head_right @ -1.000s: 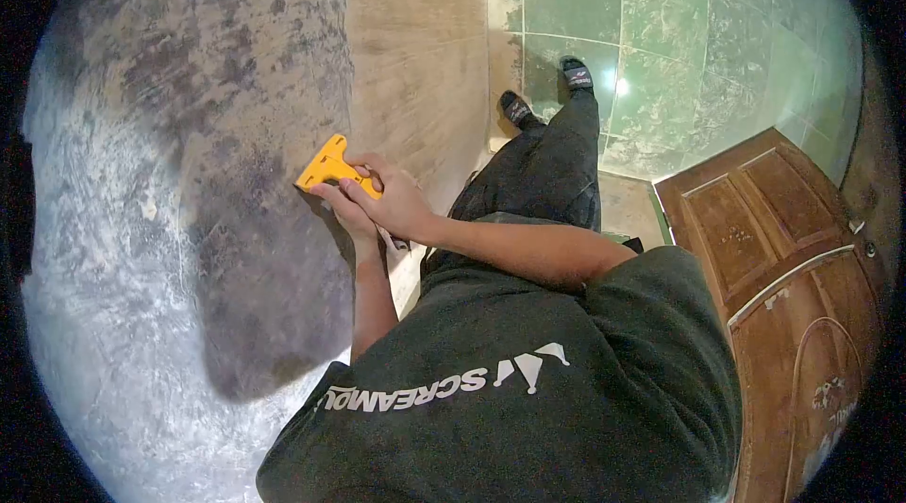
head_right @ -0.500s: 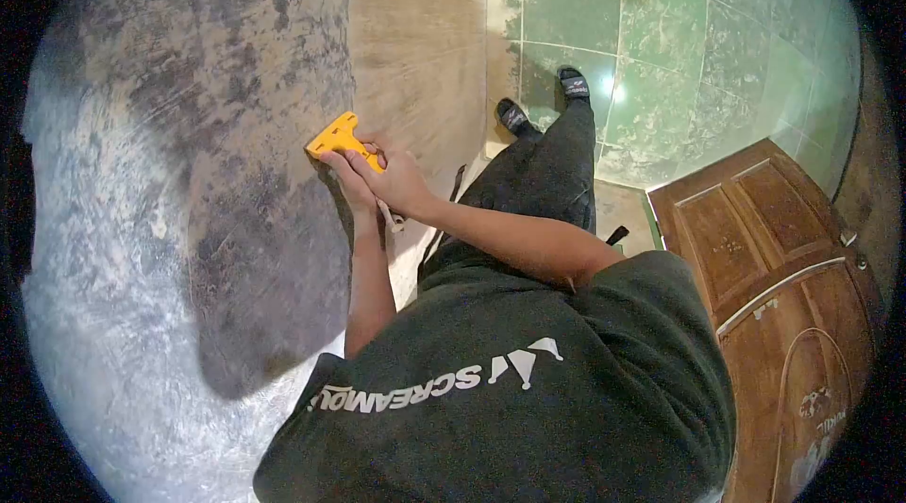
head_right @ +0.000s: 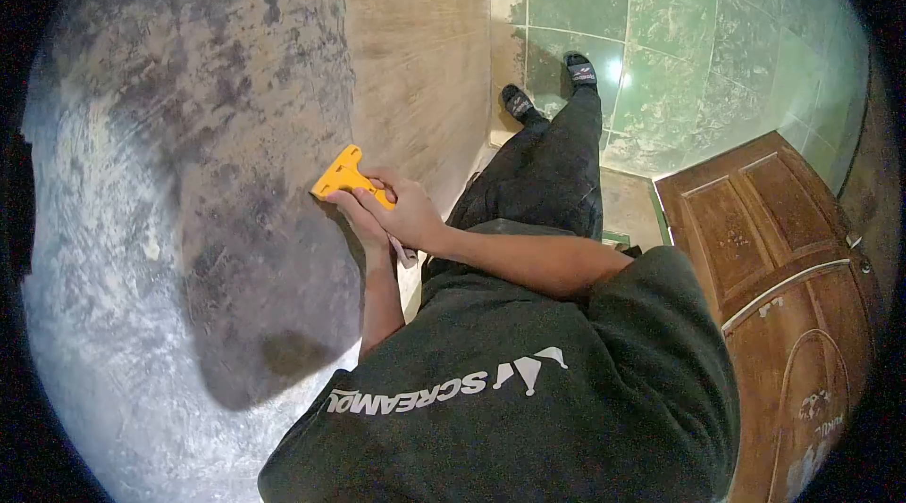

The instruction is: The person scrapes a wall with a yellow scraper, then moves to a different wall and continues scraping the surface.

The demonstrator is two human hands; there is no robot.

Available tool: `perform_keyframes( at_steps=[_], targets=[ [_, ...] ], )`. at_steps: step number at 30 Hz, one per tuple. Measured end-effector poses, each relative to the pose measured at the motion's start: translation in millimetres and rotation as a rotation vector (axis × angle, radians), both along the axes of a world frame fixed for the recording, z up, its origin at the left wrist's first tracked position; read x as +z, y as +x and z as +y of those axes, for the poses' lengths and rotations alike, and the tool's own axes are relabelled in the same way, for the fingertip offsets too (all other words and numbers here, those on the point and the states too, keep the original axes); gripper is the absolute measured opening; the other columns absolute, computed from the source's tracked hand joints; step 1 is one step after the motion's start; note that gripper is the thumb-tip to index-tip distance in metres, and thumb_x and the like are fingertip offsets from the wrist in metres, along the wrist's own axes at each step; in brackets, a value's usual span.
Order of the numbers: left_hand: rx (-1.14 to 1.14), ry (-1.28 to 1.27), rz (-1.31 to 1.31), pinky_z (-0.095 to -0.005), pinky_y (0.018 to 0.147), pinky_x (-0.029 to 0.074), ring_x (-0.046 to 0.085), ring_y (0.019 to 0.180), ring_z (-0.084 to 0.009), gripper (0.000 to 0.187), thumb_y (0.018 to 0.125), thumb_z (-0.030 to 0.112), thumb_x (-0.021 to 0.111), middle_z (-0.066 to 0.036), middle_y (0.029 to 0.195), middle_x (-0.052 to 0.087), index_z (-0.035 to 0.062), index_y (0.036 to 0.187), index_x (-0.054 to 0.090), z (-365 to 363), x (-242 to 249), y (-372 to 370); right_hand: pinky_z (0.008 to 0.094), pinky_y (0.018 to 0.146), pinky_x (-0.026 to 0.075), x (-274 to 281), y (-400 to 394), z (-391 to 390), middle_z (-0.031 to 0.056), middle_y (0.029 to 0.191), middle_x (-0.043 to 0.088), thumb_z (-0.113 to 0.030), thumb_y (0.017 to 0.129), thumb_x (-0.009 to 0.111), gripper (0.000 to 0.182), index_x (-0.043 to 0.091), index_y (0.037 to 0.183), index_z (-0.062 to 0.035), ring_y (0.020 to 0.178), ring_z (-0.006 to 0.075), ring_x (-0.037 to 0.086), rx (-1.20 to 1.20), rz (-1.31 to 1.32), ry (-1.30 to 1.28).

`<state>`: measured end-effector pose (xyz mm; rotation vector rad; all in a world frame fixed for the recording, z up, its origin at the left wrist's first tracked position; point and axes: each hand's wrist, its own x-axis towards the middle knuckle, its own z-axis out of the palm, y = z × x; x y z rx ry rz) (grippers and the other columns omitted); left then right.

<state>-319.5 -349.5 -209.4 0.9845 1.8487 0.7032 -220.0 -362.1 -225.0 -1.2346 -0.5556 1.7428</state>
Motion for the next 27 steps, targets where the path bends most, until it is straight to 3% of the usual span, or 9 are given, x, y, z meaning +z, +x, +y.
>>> perform_keyframes(
  at_steps=[7,9,12,13,16,20,24,26,27],
  targets=[
    [-0.035,-0.075,0.026,-0.0354,0.076,0.045,0.060,0.081,-0.0232,0.076,0.100,0.062,0.008,-0.010,0.085,0.062,0.0043,0.090,0.056,10,5,9,0.0316,0.085,0.051,-5,5,9,0.0159,0.107,0.069,-0.031,0.093,0.064,0.040,0.058,0.125,-0.0071,0.098,0.0229,0.067,0.067,-0.097,0.001],
    [-0.089,-0.076,0.317,-0.0359,0.077,0.045,0.060,0.083,-0.0242,0.076,0.100,0.063,0.009,-0.009,0.085,0.061,0.0044,0.094,0.057,7,17,17,0.0315,0.084,0.051,-4,-3,-2,0.0161,0.107,0.069,-0.030,0.093,0.064,0.040,0.058,0.125,-0.0070,0.098,0.0225,0.067,0.105,-0.123,-0.006],
    [-0.074,-0.065,0.282,-0.0374,0.078,0.045,0.059,0.082,-0.0264,0.072,0.101,0.060,0.012,-0.010,0.085,0.061,0.0038,0.093,0.057,0,-1,-8,0.0321,0.085,0.051,-11,-10,-2,0.0165,0.107,0.069,-0.029,0.094,0.063,0.040,0.057,0.126,-0.0059,0.098,0.0219,0.067,0.036,-0.012,0.034],
    [0.131,-0.040,0.048,-0.0373,0.076,0.045,0.059,0.082,-0.0249,0.071,0.102,0.058,0.013,-0.010,0.085,0.061,0.0038,0.091,0.058,-3,-3,0,0.0323,0.085,0.051,-10,-12,-3,0.0165,0.106,0.069,-0.028,0.095,0.063,0.040,0.056,0.127,-0.0053,0.098,0.0217,0.067,0.041,-0.001,0.009],
    [0.103,-0.002,-0.047,-0.0352,0.073,0.046,0.059,0.081,-0.0222,0.070,0.102,0.059,0.016,-0.009,0.086,0.062,0.0041,0.088,0.058,-6,5,4,0.0323,0.087,0.050,-7,-12,-7,0.0162,0.106,0.069,-0.027,0.095,0.063,0.040,0.056,0.127,-0.0047,0.099,0.0217,0.066,0.030,0.011,-0.010],
    [-0.138,0.002,0.195,-0.0331,0.069,0.046,0.058,0.077,-0.0194,0.071,0.102,0.060,0.017,-0.008,0.084,0.060,0.0027,0.089,0.058,-18,4,-14,0.0322,0.087,0.050,-6,-19,-20,0.0164,0.106,0.069,-0.029,0.095,0.062,0.039,0.058,0.125,-0.0043,0.098,0.0223,0.066,-0.035,0.045,0.029],
    [0.072,-0.056,0.102,-0.0366,0.072,0.046,0.059,0.077,-0.0246,0.072,0.102,0.057,0.014,-0.012,0.084,0.062,0.0006,0.093,0.059,16,-14,-3,0.0323,0.087,0.049,-17,-20,8,0.0172,0.105,0.068,-0.032,0.094,0.063,0.041,0.061,0.123,-0.0033,0.098,0.0227,0.066,-0.047,-0.034,-0.054],
    [-0.028,0.000,0.274,-0.0284,0.066,0.045,0.055,0.074,-0.0158,0.069,0.097,0.069,0.025,-0.005,0.085,0.056,0.0065,0.098,0.053,23,-6,18,0.0326,0.065,0.047,-25,-12,16,0.0117,0.077,0.064,-0.037,0.090,0.066,0.043,0.065,0.119,-0.0050,0.069,0.0191,0.057,-0.239,-0.088,0.053],
    [-0.065,-0.034,0.202,-0.0279,0.065,0.045,0.054,0.073,-0.0154,0.067,0.097,0.069,0.024,-0.005,0.084,0.055,0.0073,0.096,0.052,16,-14,6,0.0318,0.067,0.049,-26,-12,9,0.0127,0.081,0.066,-0.037,0.089,0.067,0.045,0.065,0.119,-0.0031,0.073,0.0193,0.060,-0.141,-0.159,0.010]
  ],
)
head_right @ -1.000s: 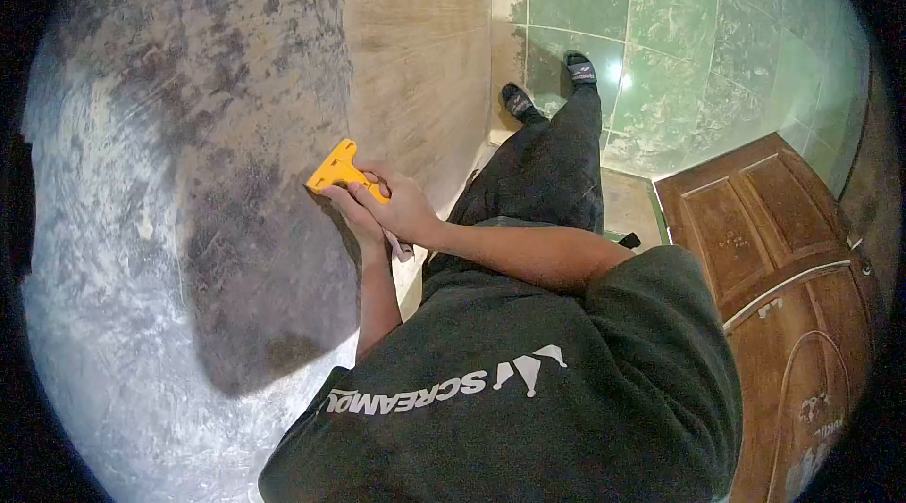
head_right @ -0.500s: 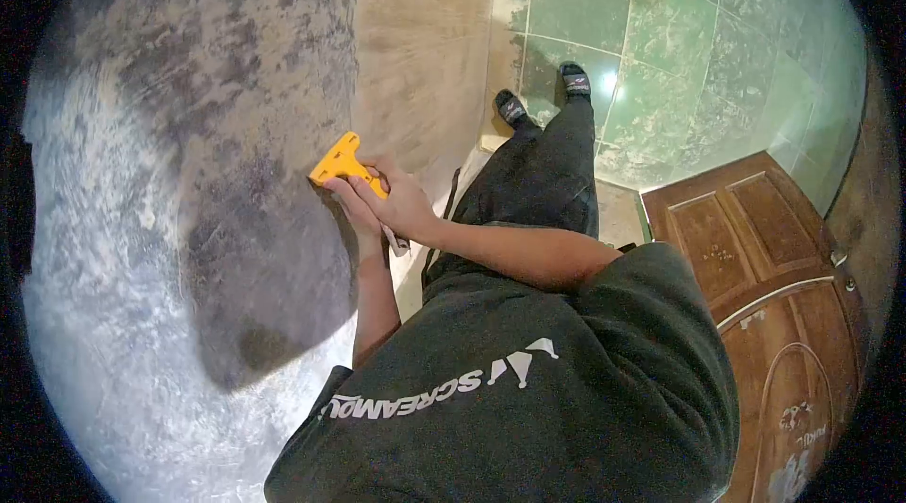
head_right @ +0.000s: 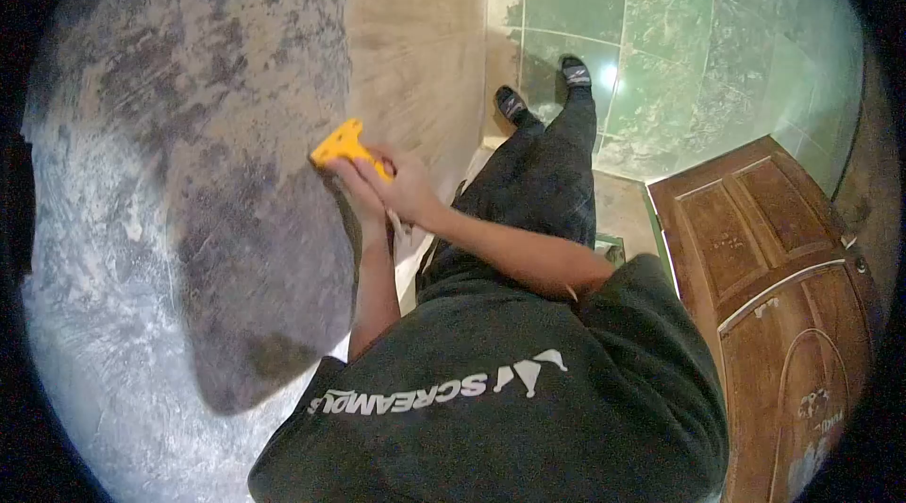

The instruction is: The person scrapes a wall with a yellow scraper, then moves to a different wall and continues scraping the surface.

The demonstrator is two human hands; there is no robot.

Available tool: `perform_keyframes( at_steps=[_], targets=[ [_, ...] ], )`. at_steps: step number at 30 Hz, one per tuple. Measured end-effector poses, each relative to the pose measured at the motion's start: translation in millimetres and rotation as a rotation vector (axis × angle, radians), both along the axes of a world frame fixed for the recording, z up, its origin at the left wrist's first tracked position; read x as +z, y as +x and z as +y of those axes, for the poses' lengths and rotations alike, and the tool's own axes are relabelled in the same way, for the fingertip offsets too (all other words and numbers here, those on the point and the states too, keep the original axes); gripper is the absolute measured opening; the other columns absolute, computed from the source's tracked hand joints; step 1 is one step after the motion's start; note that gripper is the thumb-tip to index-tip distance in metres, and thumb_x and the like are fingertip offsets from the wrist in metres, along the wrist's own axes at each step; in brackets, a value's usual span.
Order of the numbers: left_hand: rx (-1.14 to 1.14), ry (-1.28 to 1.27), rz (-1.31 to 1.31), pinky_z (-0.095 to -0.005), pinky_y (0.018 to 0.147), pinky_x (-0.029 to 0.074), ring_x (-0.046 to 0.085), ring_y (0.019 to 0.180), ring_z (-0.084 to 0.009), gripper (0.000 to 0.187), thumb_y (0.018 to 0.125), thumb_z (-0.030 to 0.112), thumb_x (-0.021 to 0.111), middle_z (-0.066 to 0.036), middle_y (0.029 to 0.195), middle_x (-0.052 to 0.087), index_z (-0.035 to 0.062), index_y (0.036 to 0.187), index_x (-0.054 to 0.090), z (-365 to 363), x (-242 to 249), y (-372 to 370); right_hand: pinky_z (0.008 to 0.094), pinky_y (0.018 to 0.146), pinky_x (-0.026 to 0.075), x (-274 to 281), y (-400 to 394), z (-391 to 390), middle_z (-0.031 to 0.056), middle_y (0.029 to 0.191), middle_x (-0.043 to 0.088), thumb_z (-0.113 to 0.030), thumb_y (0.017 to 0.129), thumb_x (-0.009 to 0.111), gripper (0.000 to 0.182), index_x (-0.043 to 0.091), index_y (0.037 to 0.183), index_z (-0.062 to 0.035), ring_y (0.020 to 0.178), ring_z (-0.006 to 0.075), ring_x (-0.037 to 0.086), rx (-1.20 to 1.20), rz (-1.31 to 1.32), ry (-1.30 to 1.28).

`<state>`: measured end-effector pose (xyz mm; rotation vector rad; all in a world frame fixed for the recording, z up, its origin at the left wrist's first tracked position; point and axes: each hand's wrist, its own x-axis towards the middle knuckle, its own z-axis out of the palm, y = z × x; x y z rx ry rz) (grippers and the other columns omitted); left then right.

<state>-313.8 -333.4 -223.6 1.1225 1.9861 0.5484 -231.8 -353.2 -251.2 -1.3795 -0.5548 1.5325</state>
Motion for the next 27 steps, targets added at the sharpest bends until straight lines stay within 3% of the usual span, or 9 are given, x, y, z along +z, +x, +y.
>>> perform_keyframes(
  at_steps=[5,7,9,12,15,18,20,24,27],
  targets=[
    [0.078,0.094,-0.291,-0.0280,0.064,0.044,0.053,0.070,-0.0157,0.066,0.099,0.067,0.023,-0.005,0.082,0.054,0.0078,0.094,0.052,-1,2,5,0.0315,0.075,0.051,14,8,4,0.0169,0.094,0.070,-0.035,0.089,0.066,0.044,0.065,0.118,-0.0022,0.083,0.0199,0.066,0.098,0.051,-0.053],
    [0.032,0.042,0.000,-0.0285,0.063,0.044,0.053,0.069,-0.0160,0.066,0.099,0.066,0.022,-0.004,0.079,0.054,0.0079,0.092,0.052,14,5,21,0.0316,0.084,0.050,-10,-5,7,0.0152,0.099,0.069,-0.035,0.091,0.065,0.045,0.062,0.122,-0.0023,0.095,0.0201,0.065,-0.033,0.095,0.012],
    [0.026,0.020,0.147,-0.0288,0.062,0.045,0.054,0.068,-0.0161,0.066,0.099,0.066,0.022,-0.004,0.078,0.053,0.0079,0.091,0.052,2,5,18,0.0314,0.085,0.049,-8,-3,-9,0.0149,0.099,0.069,-0.034,0.092,0.064,0.043,0.062,0.122,-0.0022,0.095,0.0198,0.065,0.018,0.091,0.019],
    [0.081,0.115,-0.359,-0.0297,0.066,0.046,0.058,0.070,-0.0185,0.075,0.099,0.065,0.015,-0.007,0.076,0.058,0.0034,0.087,0.056,-25,-20,-23,0.0314,0.085,0.049,10,-1,-10,0.0142,0.100,0.069,-0.032,0.093,0.063,0.041,0.062,0.121,-0.0020,0.095,0.0193,0.065,0.043,0.094,0.038],
    [-0.040,0.126,-0.066,-0.0293,0.065,0.046,0.056,0.069,-0.0175,0.074,0.099,0.066,0.017,-0.006,0.072,0.054,0.0045,0.084,0.055,23,-3,15,0.0311,0.081,0.049,-5,-8,12,0.0127,0.097,0.069,-0.032,0.093,0.064,0.042,0.062,0.121,-0.0016,0.088,0.0174,0.063,-0.037,0.082,0.002],
    [0.103,0.077,-0.228,-0.0300,0.065,0.046,0.055,0.069,-0.0169,0.072,0.099,0.066,0.018,-0.006,0.075,0.054,0.0049,0.087,0.053,6,-16,12,0.0294,0.078,0.049,-12,9,17,0.0115,0.093,0.069,-0.035,0.090,0.067,0.046,0.063,0.122,-0.0021,0.083,0.0155,0.061,-0.078,0.186,-0.009],
    [0.142,0.149,-0.259,-0.0302,0.065,0.046,0.054,0.070,-0.0169,0.071,0.098,0.068,0.019,-0.006,0.080,0.054,0.0061,0.091,0.052,-11,-20,13,0.0277,0.076,0.049,-5,18,-3,0.0109,0.092,0.068,-0.035,0.090,0.067,0.046,0.063,0.122,-0.0020,0.079,0.0155,0.060,0.146,0.096,-0.029],
    [0.242,0.074,-0.433,-0.0297,0.071,0.045,0.055,0.075,-0.0182,0.070,0.099,0.067,0.017,-0.006,0.079,0.054,0.0059,0.092,0.052,-11,-14,18,0.0286,0.079,0.050,1,28,6,0.0122,0.095,0.069,-0.035,0.091,0.067,0.046,0.062,0.123,-0.0024,0.083,0.0169,0.063,0.235,0.050,-0.064],
    [0.252,0.002,-0.268,-0.0291,0.074,0.045,0.056,0.079,-0.0183,0.071,0.099,0.066,0.016,-0.006,0.084,0.057,0.0050,0.096,0.053,-13,-13,23,0.0308,0.083,0.051,-15,15,-7,0.0152,0.100,0.070,-0.036,0.091,0.066,0.045,0.063,0.122,-0.0028,0.090,0.0204,0.067,0.155,0.118,-0.018]
  ],
)
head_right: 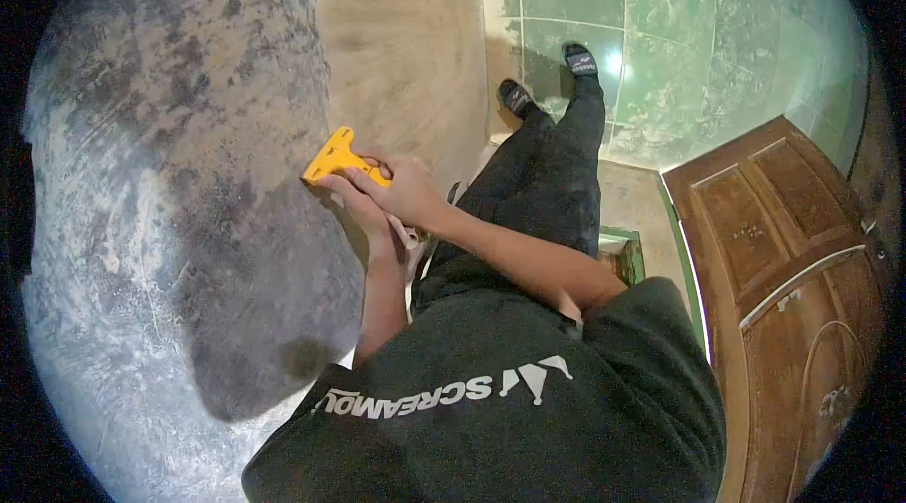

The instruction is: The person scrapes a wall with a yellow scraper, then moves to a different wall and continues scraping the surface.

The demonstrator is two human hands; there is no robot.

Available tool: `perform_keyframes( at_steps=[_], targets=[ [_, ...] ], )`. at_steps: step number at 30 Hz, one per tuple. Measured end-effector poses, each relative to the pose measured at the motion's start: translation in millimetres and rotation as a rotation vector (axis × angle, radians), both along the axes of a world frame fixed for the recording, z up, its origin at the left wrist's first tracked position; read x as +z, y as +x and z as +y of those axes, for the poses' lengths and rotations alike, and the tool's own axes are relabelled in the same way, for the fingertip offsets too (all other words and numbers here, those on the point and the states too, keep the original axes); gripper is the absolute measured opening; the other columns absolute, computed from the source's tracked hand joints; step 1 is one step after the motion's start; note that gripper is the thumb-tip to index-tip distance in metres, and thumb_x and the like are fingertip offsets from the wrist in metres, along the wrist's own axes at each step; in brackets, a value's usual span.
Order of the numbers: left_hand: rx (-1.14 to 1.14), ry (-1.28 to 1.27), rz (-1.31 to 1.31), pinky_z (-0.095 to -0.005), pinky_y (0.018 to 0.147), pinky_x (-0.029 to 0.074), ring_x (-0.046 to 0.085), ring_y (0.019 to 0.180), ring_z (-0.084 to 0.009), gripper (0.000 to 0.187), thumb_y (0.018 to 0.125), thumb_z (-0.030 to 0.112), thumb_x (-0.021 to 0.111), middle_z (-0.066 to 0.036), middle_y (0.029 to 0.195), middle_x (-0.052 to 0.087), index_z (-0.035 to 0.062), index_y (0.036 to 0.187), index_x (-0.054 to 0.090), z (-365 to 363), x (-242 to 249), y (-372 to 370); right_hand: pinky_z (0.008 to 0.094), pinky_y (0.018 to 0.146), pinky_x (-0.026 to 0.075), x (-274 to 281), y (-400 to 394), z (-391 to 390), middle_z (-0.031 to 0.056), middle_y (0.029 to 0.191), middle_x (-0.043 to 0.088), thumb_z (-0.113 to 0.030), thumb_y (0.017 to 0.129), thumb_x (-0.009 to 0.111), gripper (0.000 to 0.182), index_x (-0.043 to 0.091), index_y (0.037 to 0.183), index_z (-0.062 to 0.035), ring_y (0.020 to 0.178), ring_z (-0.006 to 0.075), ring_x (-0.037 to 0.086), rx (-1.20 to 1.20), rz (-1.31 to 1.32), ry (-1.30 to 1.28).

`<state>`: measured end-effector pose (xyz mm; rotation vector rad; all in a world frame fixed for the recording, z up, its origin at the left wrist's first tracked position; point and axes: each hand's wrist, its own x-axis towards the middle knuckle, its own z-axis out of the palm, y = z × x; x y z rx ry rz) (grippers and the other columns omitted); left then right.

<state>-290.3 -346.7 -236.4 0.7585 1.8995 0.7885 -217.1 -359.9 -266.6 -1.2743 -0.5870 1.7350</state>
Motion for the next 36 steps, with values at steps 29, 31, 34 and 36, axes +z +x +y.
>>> perform_keyframes(
  at_steps=[29,31,34,36],
  targets=[
    [0.009,0.121,-0.313,-0.0285,0.066,0.042,0.048,0.070,-0.0172,0.083,0.088,0.082,0.013,-0.004,0.075,0.048,0.0075,0.090,0.048,-47,-38,-17,0.0280,0.072,0.050,-16,3,-36,0.0090,0.088,0.067,-0.030,0.087,0.071,0.039,0.065,0.120,-0.0096,0.078,0.0155,0.063,-0.067,-0.017,0.028],
    [0.068,0.123,-0.173,-0.0288,0.066,0.042,0.048,0.070,-0.0170,0.083,0.087,0.082,0.013,-0.004,0.076,0.048,0.0073,0.090,0.048,-24,-38,-11,0.0272,0.073,0.050,-20,-4,-24,0.0085,0.087,0.067,-0.029,0.087,0.071,0.039,0.066,0.119,-0.0086,0.078,0.0147,0.062,-0.073,-0.009,0.046],
    [0.017,0.084,-0.027,-0.0294,0.066,0.042,0.048,0.070,-0.0169,0.082,0.088,0.082,0.014,-0.003,0.076,0.047,0.0070,0.090,0.048,20,-42,-2,0.0270,0.071,0.049,-28,-14,13,0.0078,0.083,0.066,-0.028,0.087,0.072,0.037,0.066,0.117,-0.0069,0.075,0.0139,0.061,-0.172,-0.068,-0.015],
    [-0.068,0.058,-0.021,-0.0297,0.066,0.042,0.047,0.069,-0.0169,0.082,0.089,0.081,0.014,-0.003,0.076,0.047,0.0068,0.091,0.049,21,-46,-4,0.0278,0.069,0.048,-29,-2,23,0.0074,0.079,0.064,-0.029,0.087,0.072,0.037,0.067,0.116,-0.0066,0.072,0.0132,0.057,-0.153,-0.045,-0.023]
  ],
)
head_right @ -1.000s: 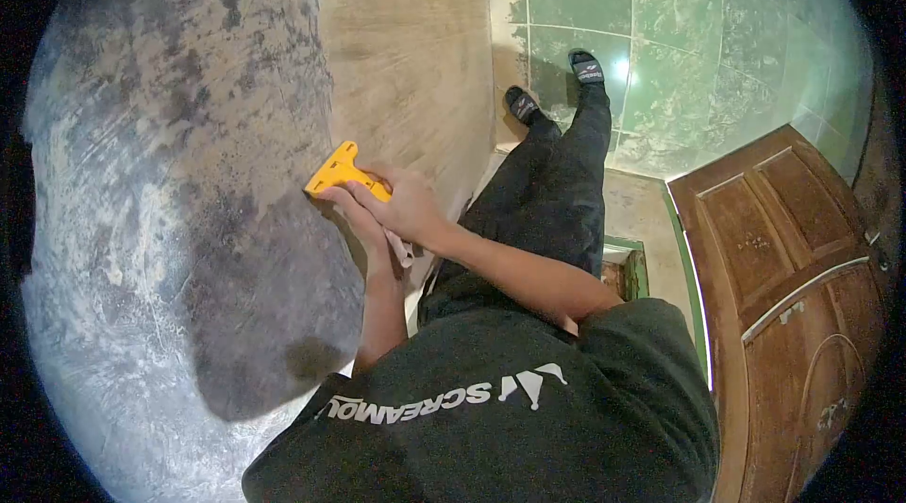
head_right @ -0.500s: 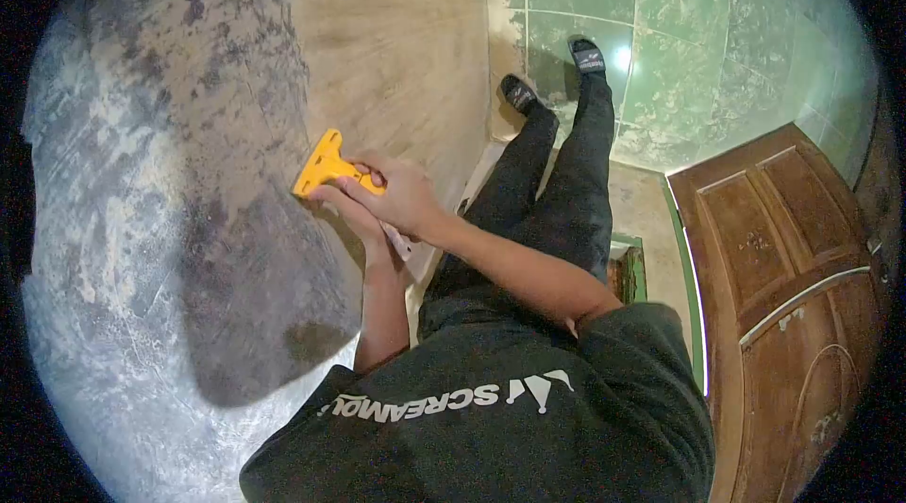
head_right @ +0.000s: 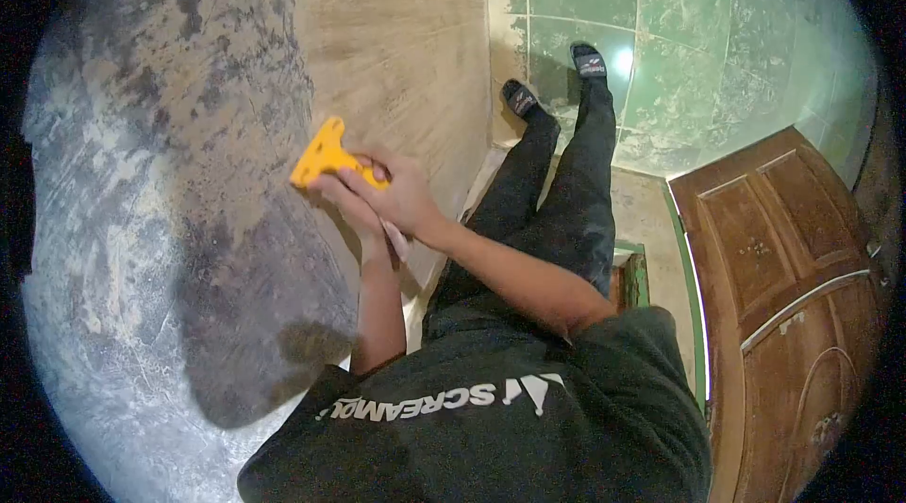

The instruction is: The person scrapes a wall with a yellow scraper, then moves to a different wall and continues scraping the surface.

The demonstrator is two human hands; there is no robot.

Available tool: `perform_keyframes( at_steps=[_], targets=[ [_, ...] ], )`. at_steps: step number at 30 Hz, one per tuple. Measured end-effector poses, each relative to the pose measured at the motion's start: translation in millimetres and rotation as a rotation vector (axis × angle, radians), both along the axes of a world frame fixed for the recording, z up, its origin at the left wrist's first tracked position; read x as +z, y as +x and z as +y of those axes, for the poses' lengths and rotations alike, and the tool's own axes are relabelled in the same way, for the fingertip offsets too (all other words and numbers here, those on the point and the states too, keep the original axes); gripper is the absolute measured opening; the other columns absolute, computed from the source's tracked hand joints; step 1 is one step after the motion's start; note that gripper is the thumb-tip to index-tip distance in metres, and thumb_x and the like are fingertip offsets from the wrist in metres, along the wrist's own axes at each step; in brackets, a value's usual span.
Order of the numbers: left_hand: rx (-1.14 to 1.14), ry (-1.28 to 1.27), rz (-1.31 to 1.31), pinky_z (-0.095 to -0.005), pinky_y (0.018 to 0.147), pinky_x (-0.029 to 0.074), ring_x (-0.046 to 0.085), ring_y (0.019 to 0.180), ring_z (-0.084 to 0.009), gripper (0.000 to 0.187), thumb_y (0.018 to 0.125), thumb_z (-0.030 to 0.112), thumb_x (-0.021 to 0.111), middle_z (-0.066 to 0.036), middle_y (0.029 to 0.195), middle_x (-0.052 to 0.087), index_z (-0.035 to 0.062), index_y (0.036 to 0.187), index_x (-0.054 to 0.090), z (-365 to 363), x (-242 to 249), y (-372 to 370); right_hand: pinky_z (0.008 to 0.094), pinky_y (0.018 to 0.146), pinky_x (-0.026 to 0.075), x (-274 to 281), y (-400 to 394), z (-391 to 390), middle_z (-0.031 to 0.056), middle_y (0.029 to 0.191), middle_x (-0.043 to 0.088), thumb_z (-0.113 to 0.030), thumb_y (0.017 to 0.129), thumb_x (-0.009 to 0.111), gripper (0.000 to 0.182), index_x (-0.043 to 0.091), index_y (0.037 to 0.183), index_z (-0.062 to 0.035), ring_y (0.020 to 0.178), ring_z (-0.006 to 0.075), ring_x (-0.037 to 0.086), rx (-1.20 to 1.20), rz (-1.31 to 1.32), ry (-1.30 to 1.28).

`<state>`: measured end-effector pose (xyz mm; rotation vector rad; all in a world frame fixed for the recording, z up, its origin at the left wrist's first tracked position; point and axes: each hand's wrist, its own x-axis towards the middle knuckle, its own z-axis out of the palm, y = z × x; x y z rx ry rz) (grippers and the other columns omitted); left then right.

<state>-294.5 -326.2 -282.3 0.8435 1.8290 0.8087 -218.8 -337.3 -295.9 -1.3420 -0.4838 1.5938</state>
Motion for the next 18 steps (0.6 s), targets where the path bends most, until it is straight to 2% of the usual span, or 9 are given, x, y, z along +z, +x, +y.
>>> perform_keyframes(
  at_steps=[2,4,6,7,11,14,15,18],
  targets=[
    [0.095,0.068,-0.181,-0.0294,0.067,0.043,0.049,0.071,-0.0175,0.080,0.091,0.078,0.014,-0.004,0.078,0.049,0.0064,0.090,0.049,-22,-9,-8,0.0278,0.068,0.047,-1,-2,-21,0.0065,0.078,0.062,-0.028,0.087,0.072,0.036,0.067,0.116,-0.0067,0.070,0.0128,0.055,-0.026,0.008,0.048],
    [0.030,0.050,-0.233,-0.0293,0.068,0.043,0.049,0.072,-0.0175,0.080,0.092,0.077,0.014,-0.005,0.078,0.050,0.0060,0.090,0.050,-17,-2,-1,0.0279,0.066,0.046,-1,2,-17,0.0057,0.076,0.061,-0.028,0.087,0.071,0.036,0.067,0.115,-0.0067,0.068,0.0124,0.052,-0.051,0.016,0.102],
    [0.042,0.014,-0.097,-0.0286,0.068,0.042,0.049,0.072,-0.0168,0.080,0.090,0.079,0.014,-0.004,0.078,0.049,0.0066,0.087,0.048,3,-12,-8,0.0271,0.067,0.046,-4,-6,2,0.0045,0.076,0.060,-0.029,0.086,0.072,0.037,0.067,0.114,-0.0061,0.069,0.0118,0.052,-0.073,-0.012,0.013],
    [-0.058,0.008,0.025,-0.0284,0.067,0.041,0.048,0.071,-0.0159,0.080,0.090,0.080,0.015,-0.003,0.077,0.048,0.0073,0.086,0.048,21,-1,11,0.0266,0.067,0.046,-16,-10,13,0.0033,0.076,0.060,-0.032,0.085,0.073,0.040,0.067,0.114,-0.0055,0.070,0.0111,0.052,-0.077,0.005,0.000],
    [0.083,0.011,-0.094,-0.0279,0.068,0.041,0.048,0.070,-0.0153,0.079,0.091,0.079,0.016,-0.003,0.077,0.048,0.0076,0.087,0.048,20,-3,20,0.0250,0.065,0.044,-4,14,8,0.0007,0.071,0.052,-0.032,0.085,0.074,0.040,0.068,0.114,-0.0070,0.068,0.0098,0.049,-0.035,0.041,0.036],
    [0.138,0.082,-0.172,-0.0268,0.066,0.042,0.048,0.071,-0.0148,0.075,0.092,0.077,0.022,-0.003,0.077,0.048,0.0076,0.088,0.048,17,6,20,0.0252,0.064,0.043,4,13,13,0.0010,0.072,0.053,-0.032,0.085,0.074,0.038,0.068,0.114,-0.0075,0.068,0.0098,0.049,0.022,-0.016,0.040],
    [0.078,0.047,-0.182,-0.0275,0.065,0.043,0.049,0.070,-0.0153,0.072,0.093,0.076,0.025,-0.002,0.077,0.048,0.0076,0.089,0.049,33,-1,12,0.0259,0.064,0.043,3,9,27,0.0020,0.073,0.055,-0.032,0.085,0.073,0.038,0.068,0.113,-0.0071,0.068,0.0108,0.049,-0.058,0.004,-0.011],
    [0.053,0.021,-0.090,-0.0286,0.064,0.044,0.049,0.068,-0.0162,0.073,0.093,0.076,0.025,-0.003,0.077,0.048,0.0073,0.089,0.049,61,17,58,0.0249,0.064,0.043,-11,18,51,0.0025,0.074,0.055,-0.032,0.085,0.074,0.038,0.068,0.113,-0.0071,0.069,0.0112,0.050,-0.169,0.076,0.026]
  ],
)
